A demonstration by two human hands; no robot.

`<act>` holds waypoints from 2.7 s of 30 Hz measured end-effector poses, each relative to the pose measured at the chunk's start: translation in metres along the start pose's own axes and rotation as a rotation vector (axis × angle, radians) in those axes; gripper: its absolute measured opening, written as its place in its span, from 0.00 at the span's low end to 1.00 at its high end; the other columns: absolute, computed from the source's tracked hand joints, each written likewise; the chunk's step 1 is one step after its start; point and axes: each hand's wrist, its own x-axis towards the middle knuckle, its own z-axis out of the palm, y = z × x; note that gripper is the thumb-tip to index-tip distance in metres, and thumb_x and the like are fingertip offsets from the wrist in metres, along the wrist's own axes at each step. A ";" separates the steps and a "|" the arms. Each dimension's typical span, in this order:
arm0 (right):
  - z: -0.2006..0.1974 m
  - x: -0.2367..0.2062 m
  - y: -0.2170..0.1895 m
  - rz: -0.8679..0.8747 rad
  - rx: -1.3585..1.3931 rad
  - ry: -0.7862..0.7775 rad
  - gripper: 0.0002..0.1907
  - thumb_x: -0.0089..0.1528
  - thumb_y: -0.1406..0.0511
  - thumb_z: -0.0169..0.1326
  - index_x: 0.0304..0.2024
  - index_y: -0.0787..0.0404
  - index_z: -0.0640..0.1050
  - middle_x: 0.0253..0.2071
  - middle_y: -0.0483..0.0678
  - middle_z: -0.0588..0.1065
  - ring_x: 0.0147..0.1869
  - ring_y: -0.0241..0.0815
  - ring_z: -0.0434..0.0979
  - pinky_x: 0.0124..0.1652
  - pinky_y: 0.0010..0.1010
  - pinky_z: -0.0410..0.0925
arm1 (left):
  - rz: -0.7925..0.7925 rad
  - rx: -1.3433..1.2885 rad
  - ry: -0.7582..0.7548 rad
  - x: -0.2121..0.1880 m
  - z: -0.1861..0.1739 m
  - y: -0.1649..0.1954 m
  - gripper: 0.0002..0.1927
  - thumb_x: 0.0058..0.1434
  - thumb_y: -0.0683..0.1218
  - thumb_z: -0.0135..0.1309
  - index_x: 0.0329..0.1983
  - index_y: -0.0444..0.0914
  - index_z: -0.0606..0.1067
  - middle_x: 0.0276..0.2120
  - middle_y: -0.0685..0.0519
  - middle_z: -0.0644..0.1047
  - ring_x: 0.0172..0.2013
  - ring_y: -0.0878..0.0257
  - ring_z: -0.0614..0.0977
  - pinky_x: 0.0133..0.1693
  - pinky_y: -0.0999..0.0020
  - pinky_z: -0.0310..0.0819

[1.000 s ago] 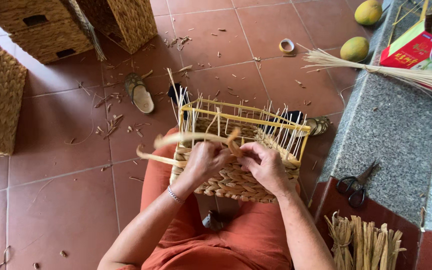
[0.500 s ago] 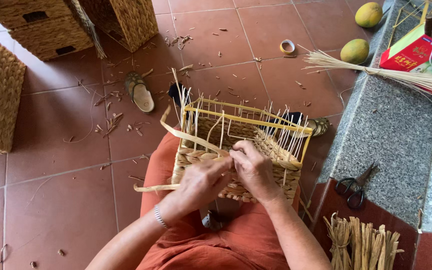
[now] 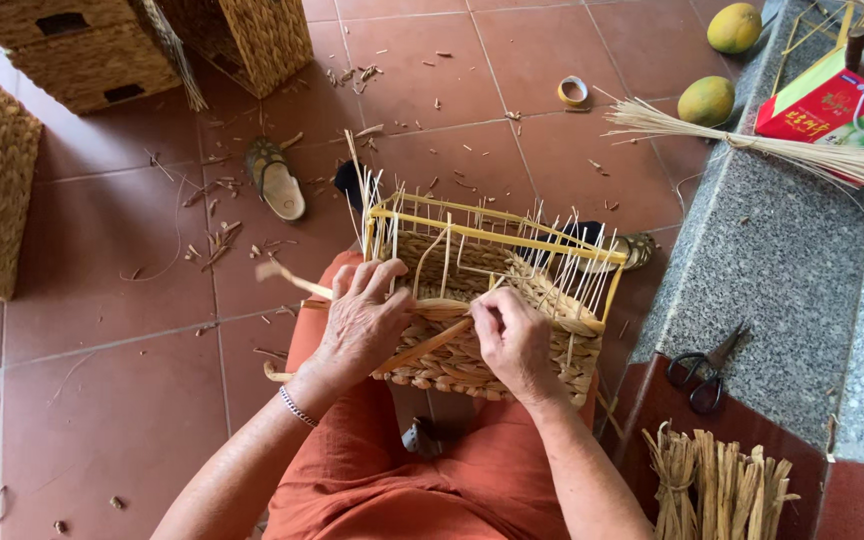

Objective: The person sits on the floor with a partially woven water hyacinth basket on their lap and weaves long dried plant strands in and out of the upright stakes around the basket rim, pressing each strand down into the woven wall and working around the basket.

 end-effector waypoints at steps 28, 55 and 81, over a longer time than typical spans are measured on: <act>0.021 0.013 -0.005 -0.143 -0.080 -0.053 0.03 0.66 0.73 0.58 0.43 0.63 0.80 0.37 0.46 0.80 0.29 0.34 0.79 0.25 0.20 0.74 | 0.098 0.269 -0.262 -0.045 -0.033 0.026 0.21 0.53 0.45 0.59 0.50 0.37 0.72 0.55 0.46 0.70 0.58 0.50 0.70 0.65 0.42 0.52; 0.000 0.018 -0.028 0.216 0.066 -0.139 0.06 0.65 0.71 0.56 0.45 0.60 0.77 0.27 0.47 0.80 0.27 0.36 0.82 0.25 0.30 0.73 | -0.729 -0.984 -0.111 0.030 0.042 0.015 0.11 0.69 0.46 0.47 0.48 0.34 0.72 0.30 0.46 0.76 0.26 0.59 0.81 0.29 0.58 0.77; 0.031 0.014 -0.013 -0.009 -0.167 -0.054 0.06 0.64 0.66 0.61 0.32 0.59 0.81 0.27 0.43 0.80 0.24 0.33 0.77 0.23 0.27 0.69 | -0.111 -0.044 0.048 -0.032 -0.027 -0.042 0.07 0.61 0.45 0.59 0.40 0.41 0.74 0.45 0.48 0.73 0.47 0.49 0.76 0.47 0.52 0.73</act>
